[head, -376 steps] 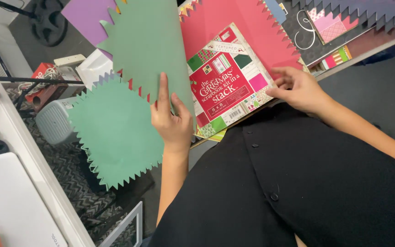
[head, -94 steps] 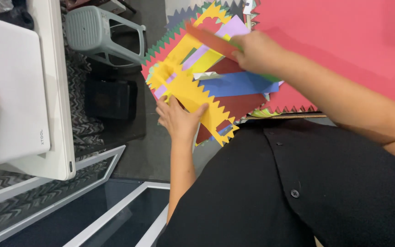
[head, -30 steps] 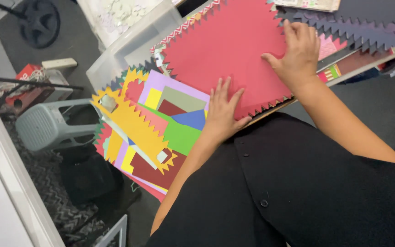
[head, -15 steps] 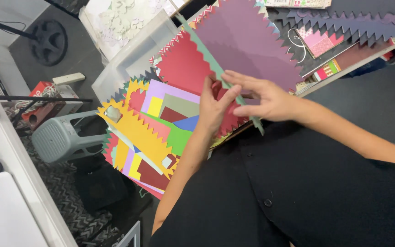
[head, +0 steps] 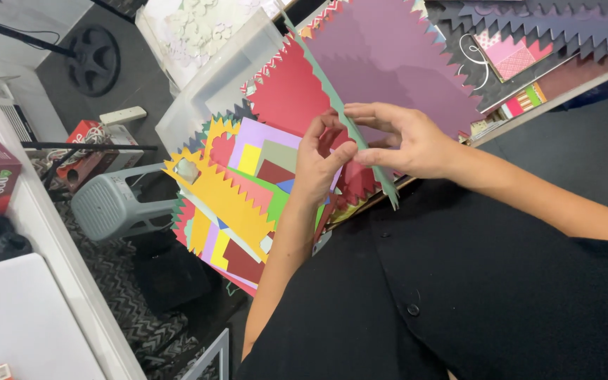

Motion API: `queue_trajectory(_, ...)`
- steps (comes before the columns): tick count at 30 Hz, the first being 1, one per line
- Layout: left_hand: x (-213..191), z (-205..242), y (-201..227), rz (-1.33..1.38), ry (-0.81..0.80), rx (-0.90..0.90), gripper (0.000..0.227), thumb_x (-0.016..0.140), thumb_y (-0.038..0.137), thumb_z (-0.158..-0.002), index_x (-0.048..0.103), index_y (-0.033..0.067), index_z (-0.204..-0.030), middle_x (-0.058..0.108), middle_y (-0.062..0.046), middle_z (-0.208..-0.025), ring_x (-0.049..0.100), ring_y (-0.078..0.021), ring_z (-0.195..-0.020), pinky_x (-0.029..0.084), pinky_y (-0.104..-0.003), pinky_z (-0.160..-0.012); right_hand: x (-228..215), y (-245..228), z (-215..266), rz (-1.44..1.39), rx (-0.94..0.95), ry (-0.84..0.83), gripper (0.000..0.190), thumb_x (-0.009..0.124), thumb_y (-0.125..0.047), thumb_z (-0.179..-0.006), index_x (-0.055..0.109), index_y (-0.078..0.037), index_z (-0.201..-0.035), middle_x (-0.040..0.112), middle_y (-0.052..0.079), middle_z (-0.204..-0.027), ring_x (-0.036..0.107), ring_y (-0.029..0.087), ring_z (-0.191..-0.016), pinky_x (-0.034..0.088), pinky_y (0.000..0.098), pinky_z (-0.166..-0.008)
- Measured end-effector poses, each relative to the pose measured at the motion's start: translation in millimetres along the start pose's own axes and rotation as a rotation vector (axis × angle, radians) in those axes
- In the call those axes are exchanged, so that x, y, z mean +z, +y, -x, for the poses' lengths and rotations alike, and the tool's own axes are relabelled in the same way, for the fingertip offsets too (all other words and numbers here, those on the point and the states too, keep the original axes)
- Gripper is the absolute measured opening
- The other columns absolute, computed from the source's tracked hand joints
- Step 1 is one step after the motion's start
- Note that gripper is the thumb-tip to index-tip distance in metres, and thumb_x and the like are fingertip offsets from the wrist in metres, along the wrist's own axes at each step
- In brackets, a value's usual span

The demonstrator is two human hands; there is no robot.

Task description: Organizing and sorting decorative cardstock and paper scraps into a plastic folder

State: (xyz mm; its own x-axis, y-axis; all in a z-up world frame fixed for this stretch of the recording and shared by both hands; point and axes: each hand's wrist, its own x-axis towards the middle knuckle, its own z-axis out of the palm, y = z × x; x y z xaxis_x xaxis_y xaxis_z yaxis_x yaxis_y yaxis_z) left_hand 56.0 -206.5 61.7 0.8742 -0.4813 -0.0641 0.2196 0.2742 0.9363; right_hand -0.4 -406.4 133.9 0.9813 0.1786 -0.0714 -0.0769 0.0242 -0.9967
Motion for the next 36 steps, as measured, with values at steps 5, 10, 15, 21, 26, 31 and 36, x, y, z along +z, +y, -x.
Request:
queue_trajectory(5,15.7,8.2,23.2,-0.031,0.054,-0.032,0.033,0.081,0.019,-0.09,0.058,0.0011,-0.106,0.053,-0.014,-0.138,0.06,-0.0213,-0.115,0.064,-0.033,-0.079,-0.7,-3.2,-4.6,-0.054,0.002,-0.007,0.05,0.076,-0.011,-0.089,0.061,0.002,-0.136,0.056,0.024,-0.148,0.051,0.039,-0.139,0.056,0.0466,-0.098)
queue_trajectory(10,15.2,2.3,9.3,-0.037,0.078,-0.013,0.031,0.08,0.018,-0.091,0.056,-0.0005,-0.099,0.052,-0.016,-0.136,0.06,-0.0203,-0.11,0.064,-0.033,-0.076,-1.5,-1.6,-4.3,-0.061,-0.022,-0.008,0.049,0.075,-0.011,-0.091,0.061,0.002,-0.136,0.057,0.023,-0.147,0.052,0.036,-0.139,0.058,0.0402,-0.095)
queue_trajectory(15,17.8,-2.7,7.2,-0.045,0.129,-0.014,0.033,0.08,0.02,-0.091,0.055,-0.0015,-0.091,0.053,-0.018,-0.134,0.061,-0.0196,-0.106,0.065,-0.036,-0.077,-2.2,-0.7,-4.0,-0.047,-0.073,-0.003,0.048,0.075,-0.009,-0.093,0.061,0.001,-0.137,0.059,0.021,-0.146,0.054,0.031,-0.137,0.058,0.0357,-0.093)
queue_trajectory(21,37.3,4.5,33.7,-0.054,0.138,-0.035,0.032,0.078,0.024,-0.092,0.057,0.0003,-0.091,0.056,-0.018,-0.133,0.062,-0.0175,-0.101,0.066,-0.04,-0.078,-3.8,-6.4,2.2,0.102,-0.164,0.039,0.035,0.064,-0.013,-0.102,0.063,-0.002,-0.135,0.067,0.019,-0.136,0.06,0.035,-0.129,0.061,0.0357,-0.08)
queue_trajectory(26,31.5,1.9,26.4,-0.028,0.121,-0.06,0.03,0.076,0.031,-0.094,0.06,0.0054,-0.096,0.06,-0.01,-0.125,0.063,-0.0118,-0.1,0.067,-0.03,-0.074,-1.2,-19.1,8.3,0.19,-0.224,0.074,0.035,0.069,-0.011,-0.099,0.059,-0.002,-0.131,0.059,0.025,-0.145,0.056,0.045,-0.128,0.061,0.0415,-0.077)
queue_trajectory(31,35.1,3.1,29.0,-0.01,0.114,-0.057,0.029,0.076,0.03,-0.095,0.061,0.0061,-0.097,0.061,-0.007,-0.118,0.063,-0.0092,-0.096,0.068,-0.03,-0.072,-0.2,-23.6,11.3,0.221,-0.202,0.087,0.031,0.071,-0.012,-0.097,0.057,-0.004,-0.124,0.059,0.025,-0.144,0.055,0.049,-0.126,0.061,0.0462,-0.077)
queue_trajectory(36,35.4,1.9,21.0,-0.013,0.136,-0.062,0.022,0.072,0.024,-0.098,0.062,0.0046,-0.101,0.059,-0.001,-0.096,0.06,-0.007,-0.087,0.068,-0.03,-0.067,-2.8,-18.2,9.7,0.218,-0.179,0.152,0.041,0.078,-0.015,-0.093,0.051,-0.003,-0.122,0.06,0.028,-0.141,0.057,0.055,-0.12,0.061,0.051,-0.076)
